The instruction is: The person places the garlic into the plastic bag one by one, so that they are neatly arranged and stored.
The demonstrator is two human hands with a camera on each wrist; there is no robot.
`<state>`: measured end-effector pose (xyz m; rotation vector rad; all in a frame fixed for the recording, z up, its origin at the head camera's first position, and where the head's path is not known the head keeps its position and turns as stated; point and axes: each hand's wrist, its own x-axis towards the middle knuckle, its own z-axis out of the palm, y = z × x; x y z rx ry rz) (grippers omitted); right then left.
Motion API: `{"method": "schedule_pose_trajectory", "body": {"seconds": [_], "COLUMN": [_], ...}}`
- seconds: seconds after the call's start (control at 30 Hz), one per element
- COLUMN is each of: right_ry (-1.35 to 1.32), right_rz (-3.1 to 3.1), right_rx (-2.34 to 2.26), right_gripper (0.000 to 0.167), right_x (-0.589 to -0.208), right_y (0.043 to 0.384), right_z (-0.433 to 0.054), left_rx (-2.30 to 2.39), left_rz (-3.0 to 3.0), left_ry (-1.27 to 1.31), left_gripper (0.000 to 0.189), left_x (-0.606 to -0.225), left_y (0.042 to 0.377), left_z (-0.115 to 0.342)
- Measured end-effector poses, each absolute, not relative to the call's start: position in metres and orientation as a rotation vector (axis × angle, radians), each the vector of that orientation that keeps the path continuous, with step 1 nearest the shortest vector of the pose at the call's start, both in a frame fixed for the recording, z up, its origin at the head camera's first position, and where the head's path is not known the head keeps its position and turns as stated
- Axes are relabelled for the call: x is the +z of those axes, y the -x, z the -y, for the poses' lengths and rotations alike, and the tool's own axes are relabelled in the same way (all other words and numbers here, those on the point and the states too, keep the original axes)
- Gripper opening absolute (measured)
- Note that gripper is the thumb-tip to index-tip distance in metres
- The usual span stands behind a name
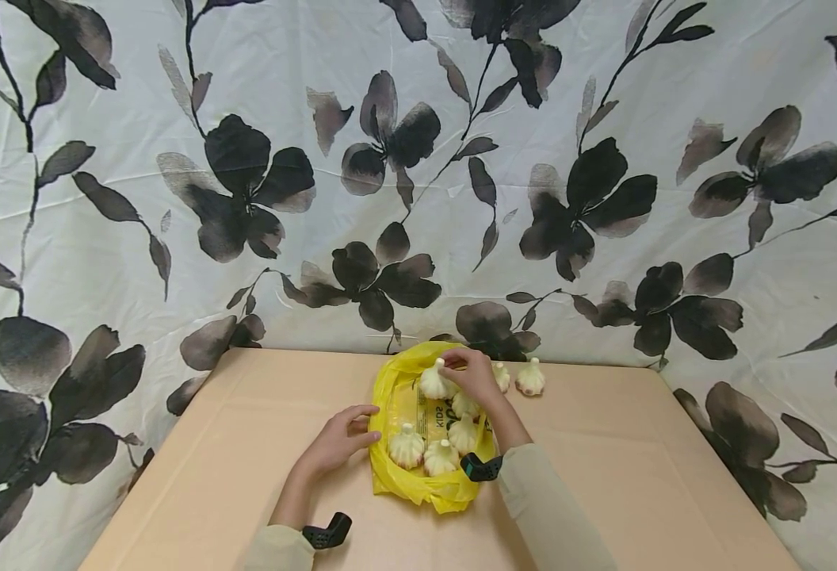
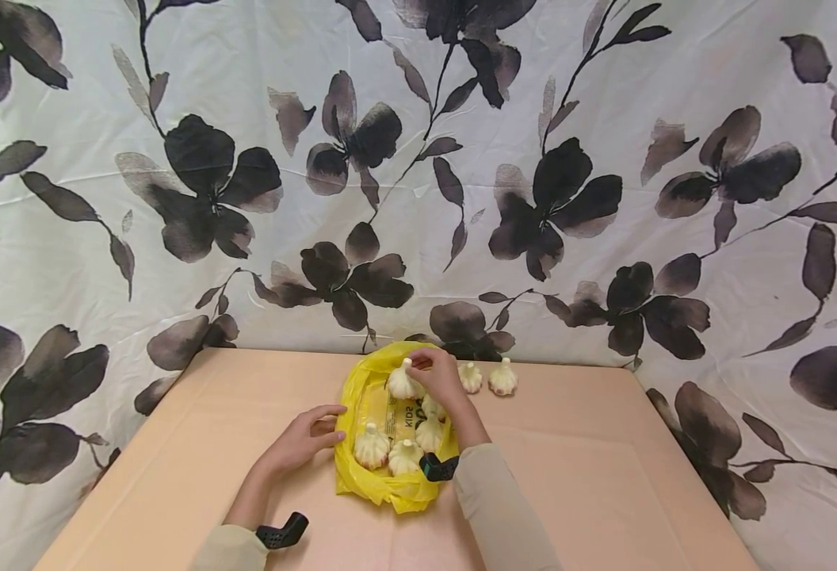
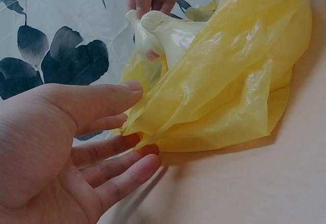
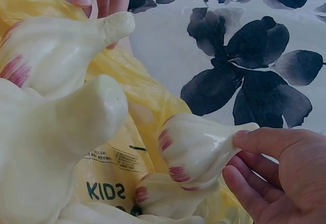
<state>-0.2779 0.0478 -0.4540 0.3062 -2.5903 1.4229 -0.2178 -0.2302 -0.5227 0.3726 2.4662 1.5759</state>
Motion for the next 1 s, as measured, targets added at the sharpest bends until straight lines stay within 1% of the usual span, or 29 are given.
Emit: {"method": "schedule_pose_trajectory", "body": {"seconds": [0.5,1.0], "right_ry": [-0.284,-0.371], "right_rz": [2.614,2.671], "right_rx": [1.410,1.419], "right_gripper": [0.015,0.014], "right_x": [-0.459,-0.470], "right_y": [0.287,0.317], "right_z": [-0.037,-0.034], "left_rx": [1.577,1.567], "left_rz": [-2.467,-2.515], "left_ry": [-0.366,-0.342], "left_gripper": [0.050,0.052], "left_x": [-0.523,-0.523], "left_y": [0.217,0.226], "left_z": [0.232,0.222]}}
